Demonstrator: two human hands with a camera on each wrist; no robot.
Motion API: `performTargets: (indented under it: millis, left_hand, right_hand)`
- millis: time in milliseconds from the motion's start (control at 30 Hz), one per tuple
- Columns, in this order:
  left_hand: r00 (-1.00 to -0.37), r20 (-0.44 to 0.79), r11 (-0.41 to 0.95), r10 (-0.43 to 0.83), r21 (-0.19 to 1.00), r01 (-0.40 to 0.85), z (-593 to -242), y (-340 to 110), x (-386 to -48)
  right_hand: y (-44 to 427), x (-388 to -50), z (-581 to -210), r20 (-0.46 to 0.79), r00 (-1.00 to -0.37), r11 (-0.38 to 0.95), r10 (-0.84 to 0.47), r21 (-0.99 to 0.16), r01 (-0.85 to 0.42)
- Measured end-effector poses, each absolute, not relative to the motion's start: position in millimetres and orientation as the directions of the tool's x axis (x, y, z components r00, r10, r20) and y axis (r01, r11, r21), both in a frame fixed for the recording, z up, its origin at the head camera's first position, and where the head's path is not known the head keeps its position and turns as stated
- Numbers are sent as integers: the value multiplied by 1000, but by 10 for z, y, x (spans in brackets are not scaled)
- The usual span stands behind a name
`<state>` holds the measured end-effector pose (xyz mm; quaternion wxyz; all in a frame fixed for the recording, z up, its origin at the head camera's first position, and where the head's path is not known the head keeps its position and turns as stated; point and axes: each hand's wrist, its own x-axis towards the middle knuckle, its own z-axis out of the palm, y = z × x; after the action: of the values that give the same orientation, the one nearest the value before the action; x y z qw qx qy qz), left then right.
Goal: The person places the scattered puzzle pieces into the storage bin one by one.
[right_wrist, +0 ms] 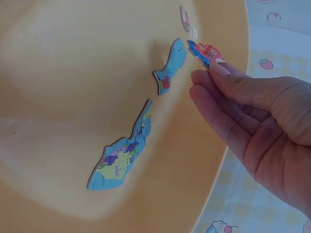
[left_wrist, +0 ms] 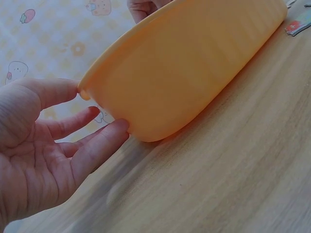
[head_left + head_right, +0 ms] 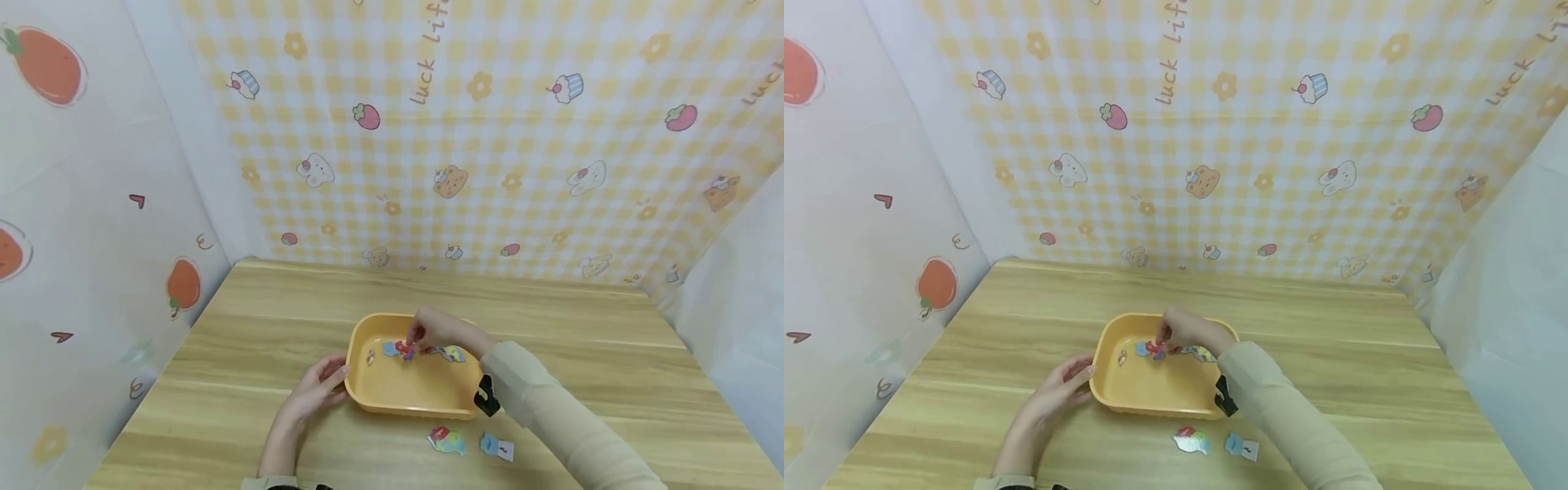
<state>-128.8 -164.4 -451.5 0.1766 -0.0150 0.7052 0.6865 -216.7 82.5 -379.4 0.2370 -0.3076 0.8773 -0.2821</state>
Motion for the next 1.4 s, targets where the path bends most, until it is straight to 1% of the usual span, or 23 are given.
performTargets:
  millis: [267, 367, 633, 767, 967, 1100, 1300, 1400]
  left_hand:
    - [-937, -267, 62, 225, 964, -260, -4502, -1637, -1304]
    - [-937, -266, 67, 226, 964, -258, -4498, -1645, -1297]
    - [-936, -275, 59, 221, 961, -268, -4488, -1664, -1294]
    - [-933, -266, 62, 243, 964, -259, -4492, -1665, -1295]
    - [-935, -276, 63, 224, 961, -269, -4505, -1644, -1274]
    - [-935, -281, 65, 215, 960, -273, -4498, -1630, -1272]
    - [-929, -283, 61, 237, 959, -277, -4491, -1637, -1282]
    - [-930, -289, 62, 225, 957, -283, -4488, -1647, -1298]
  right_hand:
    - [716, -2182, -3879, -283, -672, 660, -685, -632, -407]
    - [667, -2173, -3901, -315, -664, 673, -678, -630, -388]
    - [547, -2169, -3983, -389, -661, 731, -642, -571, -374]
    - [504, -2167, -3995, -414, -663, 755, -624, -540, -373]
    - [440, -2162, -4023, -390, -659, 741, -643, -535, -406]
    - [435, -2168, -4023, -348, -665, 730, -661, -501, -465]
    - [489, -2169, -3955, -360, -673, 748, -646, -473, -465]
    - [537, -2166, -3893, -338, -671, 732, -659, -492, -471]
